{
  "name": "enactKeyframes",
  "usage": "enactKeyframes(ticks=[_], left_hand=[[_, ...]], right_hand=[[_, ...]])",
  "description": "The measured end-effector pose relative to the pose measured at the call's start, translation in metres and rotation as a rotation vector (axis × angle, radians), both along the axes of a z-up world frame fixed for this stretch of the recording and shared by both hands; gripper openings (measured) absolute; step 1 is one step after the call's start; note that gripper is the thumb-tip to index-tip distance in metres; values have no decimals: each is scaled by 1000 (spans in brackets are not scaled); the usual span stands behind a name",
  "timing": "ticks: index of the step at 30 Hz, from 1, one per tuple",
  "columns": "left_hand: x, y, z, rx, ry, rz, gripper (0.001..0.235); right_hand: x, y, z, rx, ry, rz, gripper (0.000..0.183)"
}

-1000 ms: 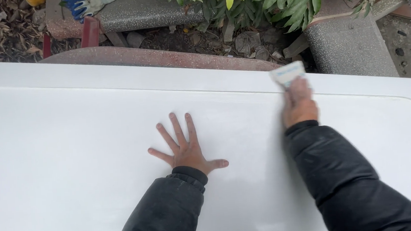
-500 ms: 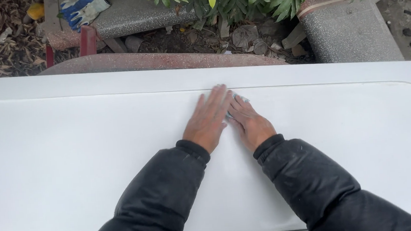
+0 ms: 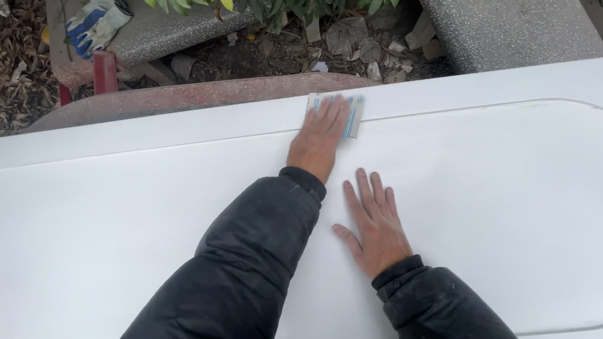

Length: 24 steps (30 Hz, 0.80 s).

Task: The person sands the surface and edges of a white cabinet door using a sanding block. They work on the flat panels and the raised frame, then flip the door to sand the opposite side and edges.

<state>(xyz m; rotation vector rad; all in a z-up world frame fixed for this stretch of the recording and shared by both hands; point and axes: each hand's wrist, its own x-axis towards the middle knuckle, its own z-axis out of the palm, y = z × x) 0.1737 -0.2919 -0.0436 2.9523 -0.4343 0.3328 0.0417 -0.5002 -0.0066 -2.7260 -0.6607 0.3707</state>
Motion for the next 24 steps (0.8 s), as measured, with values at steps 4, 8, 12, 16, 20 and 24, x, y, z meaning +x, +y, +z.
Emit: enactKeyframes(ticks=[4,8,12,16,20,24], left_hand=[[16,3,-28,98,278,-28,70],[-19,148,-19,210,197,121,67],[-38,198,-41,-59,242,620,65],[-11,12,-18,41,148,311,68],[8,-16,-28,-86,237,123,66],[-34,155,-24,-39,141,172,62]], right_hand=[[-2,0,-11,50,-70,32,87],[-5,10,-9,127,-123,4,86],[-7,-1,-4,188,-155,2,86],[-7,5,-6,163,-137,54,87],[-6,0,-11,105,-144,100,88],[-6,1,-8,29,-178,97,92]])
